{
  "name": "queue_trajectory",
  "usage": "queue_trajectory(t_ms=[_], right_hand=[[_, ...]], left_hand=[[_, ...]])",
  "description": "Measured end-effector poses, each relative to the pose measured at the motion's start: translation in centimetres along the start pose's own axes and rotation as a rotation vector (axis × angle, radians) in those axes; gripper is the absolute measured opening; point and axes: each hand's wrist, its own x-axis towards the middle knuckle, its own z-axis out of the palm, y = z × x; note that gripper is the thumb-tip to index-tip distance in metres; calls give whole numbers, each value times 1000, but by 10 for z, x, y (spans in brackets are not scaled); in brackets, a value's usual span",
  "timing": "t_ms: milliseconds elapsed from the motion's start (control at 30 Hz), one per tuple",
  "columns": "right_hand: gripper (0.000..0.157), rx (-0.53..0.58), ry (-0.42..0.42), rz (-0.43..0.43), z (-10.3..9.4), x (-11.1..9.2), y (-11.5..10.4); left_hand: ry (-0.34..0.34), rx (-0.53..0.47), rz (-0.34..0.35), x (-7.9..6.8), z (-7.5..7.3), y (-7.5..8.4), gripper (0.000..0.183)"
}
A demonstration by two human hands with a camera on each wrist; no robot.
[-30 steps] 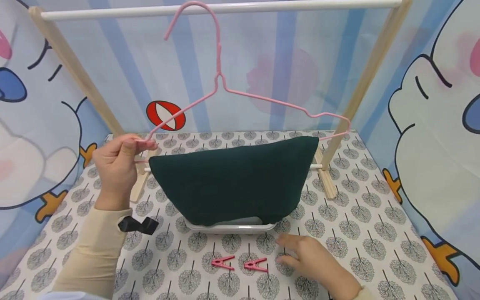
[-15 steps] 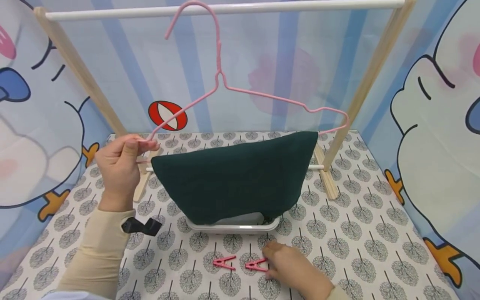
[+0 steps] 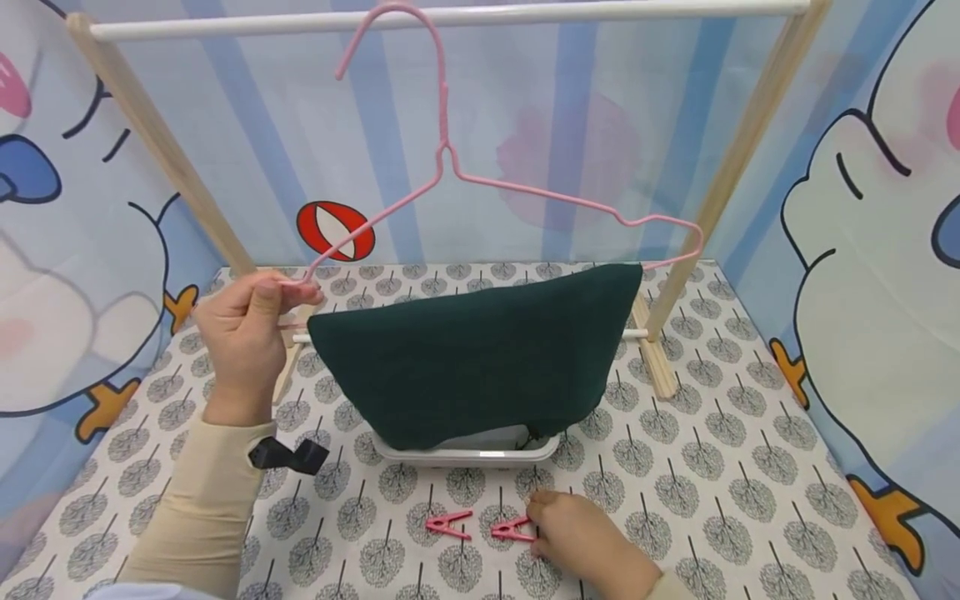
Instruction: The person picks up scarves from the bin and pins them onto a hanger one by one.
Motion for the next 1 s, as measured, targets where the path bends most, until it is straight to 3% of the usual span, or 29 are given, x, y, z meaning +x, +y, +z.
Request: queue_trajectory(t_ms=[133,267,367,500,633,833,1000], right_hand=[[29,101,41,16,-9,-2,-2],[28,138,138,-64,-28,-3,-8],[28,97,265,-182,-50,-1,-13],[29,44,462,-355,-86,10,-19],[38,-41,572,-501,-124,26,-26],[39,-205,667,-598,-170,52,-41],[35,-269,746,-594,-186,71,-54]], left_hand=[[6,42,1,-2,2,0,35],[12,60,10,-3,5,-1,30],[7,48,16,-4,8,-1,27],[-12,59,25,-6,12,-1,40],[-26,69,2,-8,15,-1,44],[-22,70,-14,-12,19,-3,40],[-29,44,-27,-12,23,-3,39]])
